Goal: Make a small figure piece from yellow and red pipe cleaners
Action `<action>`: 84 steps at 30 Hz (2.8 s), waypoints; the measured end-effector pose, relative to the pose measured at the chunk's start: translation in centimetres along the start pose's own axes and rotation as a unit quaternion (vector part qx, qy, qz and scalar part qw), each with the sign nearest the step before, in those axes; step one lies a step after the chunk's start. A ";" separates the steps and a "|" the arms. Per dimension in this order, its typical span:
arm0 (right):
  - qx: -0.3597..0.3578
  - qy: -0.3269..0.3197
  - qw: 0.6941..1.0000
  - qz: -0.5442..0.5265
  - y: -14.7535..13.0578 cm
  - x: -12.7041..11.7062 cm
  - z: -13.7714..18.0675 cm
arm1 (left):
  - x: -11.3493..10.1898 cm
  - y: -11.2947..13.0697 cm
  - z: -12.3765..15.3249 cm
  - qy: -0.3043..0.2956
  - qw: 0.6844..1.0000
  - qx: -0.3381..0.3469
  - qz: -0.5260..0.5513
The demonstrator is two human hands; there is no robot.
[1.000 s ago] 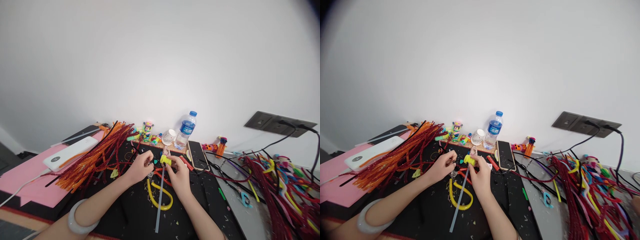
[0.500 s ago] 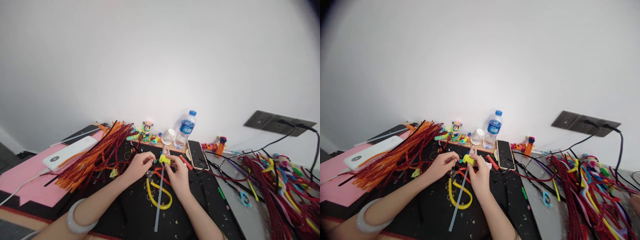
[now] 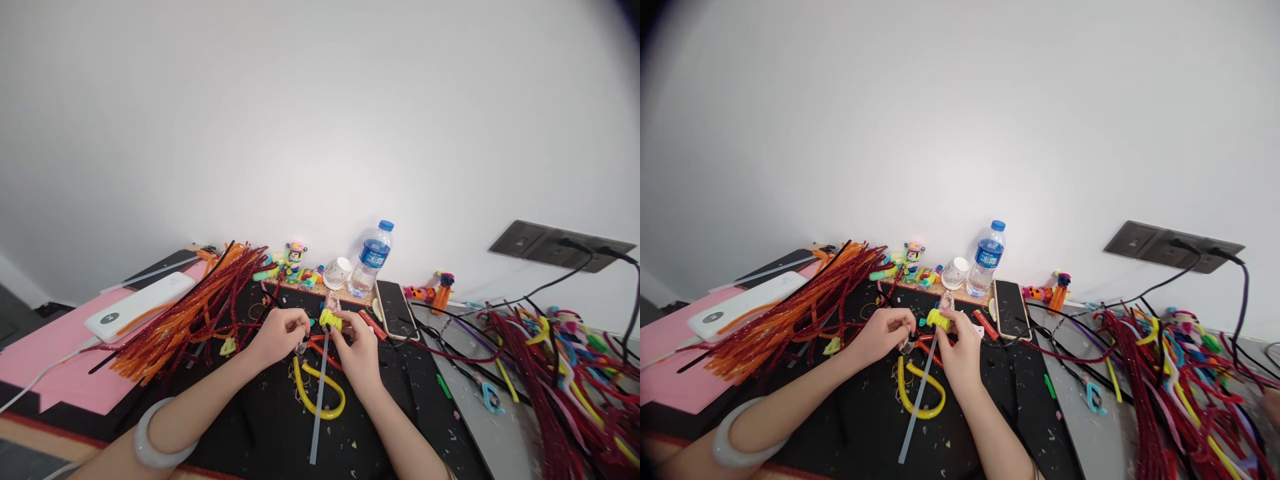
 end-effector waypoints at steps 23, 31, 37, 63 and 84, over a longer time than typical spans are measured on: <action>0.015 0.003 1.000 -0.005 0.3 0.0 0.1 | 0.0 0.8 0.6 -0.011 0.990 -0.023 0.138; 0.011 -0.003 1.000 0.008 0.6 0.0 0.0 | -0.5 0.5 0.8 0.004 0.991 -0.004 0.131; 0.014 -0.008 1.000 0.001 0.8 0.2 0.1 | -1.2 0.8 0.9 0.068 0.992 0.055 0.089; 0.011 -0.005 1.000 0.011 0.4 0.1 -0.1 | -1.0 0.8 1.0 0.032 0.987 0.067 0.144; 0.007 -0.007 1.000 0.007 0.6 0.1 0.0 | -0.3 0.4 0.1 0.027 0.998 0.006 0.063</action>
Point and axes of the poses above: each hand's wrist, its own z-axis away from the middle knuckle, its own x-axis out of the palm, y = z × x, the point moved 3 cm from there along -z, towards the middle knuckle, and after that the axes turned 9 degrees about z, right-handed, at the moved point
